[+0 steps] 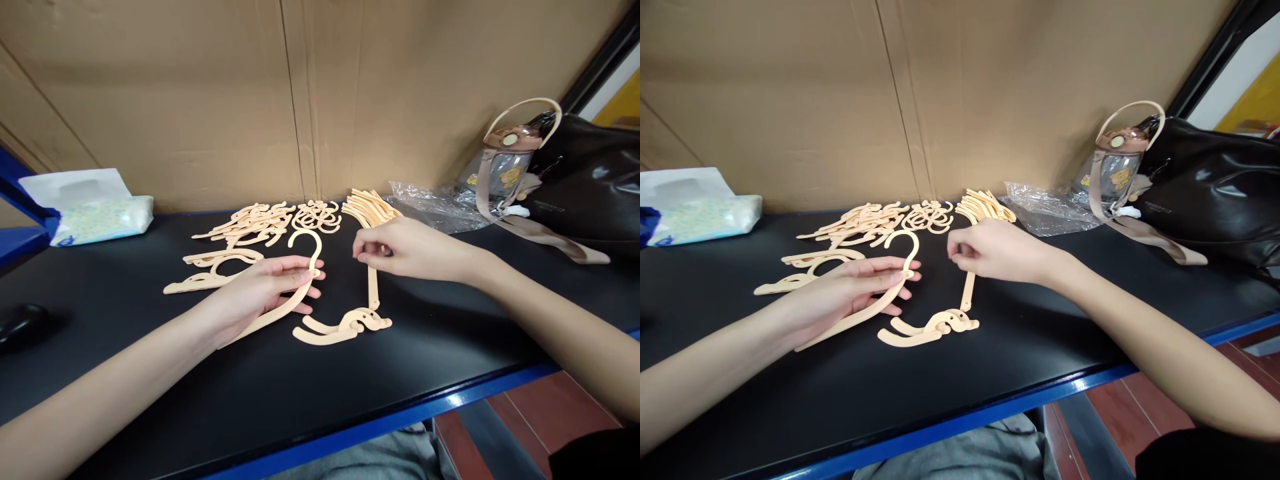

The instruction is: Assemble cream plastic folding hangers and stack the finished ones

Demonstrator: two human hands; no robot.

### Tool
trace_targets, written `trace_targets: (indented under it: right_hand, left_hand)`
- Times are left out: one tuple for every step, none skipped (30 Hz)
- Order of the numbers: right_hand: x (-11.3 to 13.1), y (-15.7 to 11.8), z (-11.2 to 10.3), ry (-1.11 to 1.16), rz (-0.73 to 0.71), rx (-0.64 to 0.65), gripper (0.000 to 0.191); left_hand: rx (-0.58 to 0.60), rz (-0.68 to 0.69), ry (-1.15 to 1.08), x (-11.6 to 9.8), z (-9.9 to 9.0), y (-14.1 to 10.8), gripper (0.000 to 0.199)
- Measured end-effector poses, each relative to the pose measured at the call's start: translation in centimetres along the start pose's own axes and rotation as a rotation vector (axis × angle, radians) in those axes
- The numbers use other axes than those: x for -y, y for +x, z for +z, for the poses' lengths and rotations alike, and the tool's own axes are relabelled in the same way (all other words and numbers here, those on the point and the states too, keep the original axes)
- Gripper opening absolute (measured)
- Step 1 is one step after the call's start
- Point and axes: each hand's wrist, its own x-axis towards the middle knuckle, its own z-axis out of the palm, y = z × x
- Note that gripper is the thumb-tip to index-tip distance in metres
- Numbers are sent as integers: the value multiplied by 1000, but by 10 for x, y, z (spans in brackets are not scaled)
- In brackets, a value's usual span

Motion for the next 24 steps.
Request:
trace_targets:
  right_hand:
    - [0, -1, -1, -93, 73, -8, 15]
    - [0, -2, -1, -175, 135, 0, 22]
    - [0, -3, -1, -243, 182, 17, 29]
    - [0, -3, -1, -297, 218, 36, 36]
    - [0, -4, 1, -336, 242, 53, 40]
    - [1, -5, 2, -359, 257, 68, 42]
    - [1, -5, 3, -363, 264, 82, 41]
    - [2, -5, 4, -347, 264, 97, 39]
    - [3, -6, 4, -316, 260, 112, 35]
    - [4, -6, 4, -278, 253, 128, 32]
    - [5, -7, 4, -245, 244, 142, 29]
    - [5, -7, 3, -220, 236, 152, 27]
    - [5, -8, 2, -202, 223, 161, 25]
    - [4, -9, 1, -186, 202, 171, 23]
    - [3, -10, 0, -169, 175, 183, 20]
    - [1, -11, -1, -151, 145, 196, 16]
    - [0, -12, -2, -136, 112, 213, 12]
    - [-2, -13, -3, -124, 85, 231, 7]
    - [-4, -13, -3, -114, 64, 244, 4]
    - [-5, -12, -3, -104, 47, 250, 3]
    - [-6, -12, -2, -92, 26, 250, 6]
    - [-6, -10, -1, -76, -3, 244, 11]
    - [-6, -9, 1, -55, -40, 232, 16]
    - [-6, -7, 3, -33, -81, 218, 20]
  left_hand:
    - [0, -4, 1, 0, 0, 0, 23]
    - [0, -6, 2, 0, 0, 0, 23]
    - [0, -8, 4, 1, 0, 0, 24]
    - [1, -8, 6, 1, 0, 0, 24]
    - [-1, -6, 7, 1, 0, 0, 25]
    - [-1, -2, 8, 1, 0, 0, 24]
    - [-2, 1, 8, 2, 0, -1, 24]
    - [-3, 2, 8, 2, -1, -1, 24]
    - [-3, 2, 7, 2, -1, -1, 24]
    - [-3, 2, 7, 2, -1, -1, 24]
    - [-2, 1, 6, 2, -1, -2, 24]
    - [-1, 2, 5, 3, -2, -2, 24]
    - [-2, 3, 5, 3, -2, -2, 24]
    - [-2, 5, 3, 3, -1, -1, 24]
    - [-3, 6, 1, 2, -1, -1, 24]
    - [-5, 4, -2, 2, -1, -1, 23]
    - [-6, 1, -7, 2, -1, 0, 23]
    - [-7, -3, -12, 2, 0, 0, 23]
    - [-9, -9, -15, 2, 1, 0, 22]
    - [-9, -15, -18, 2, 1, 0, 22]
    - [-11, -20, -20, 2, 2, 0, 21]
    - [-12, -23, -22, 2, 2, 0, 21]
    - [-11, -25, -25, 1, 3, 0, 20]
    - [-10, -25, -29, 1, 3, 0, 20]
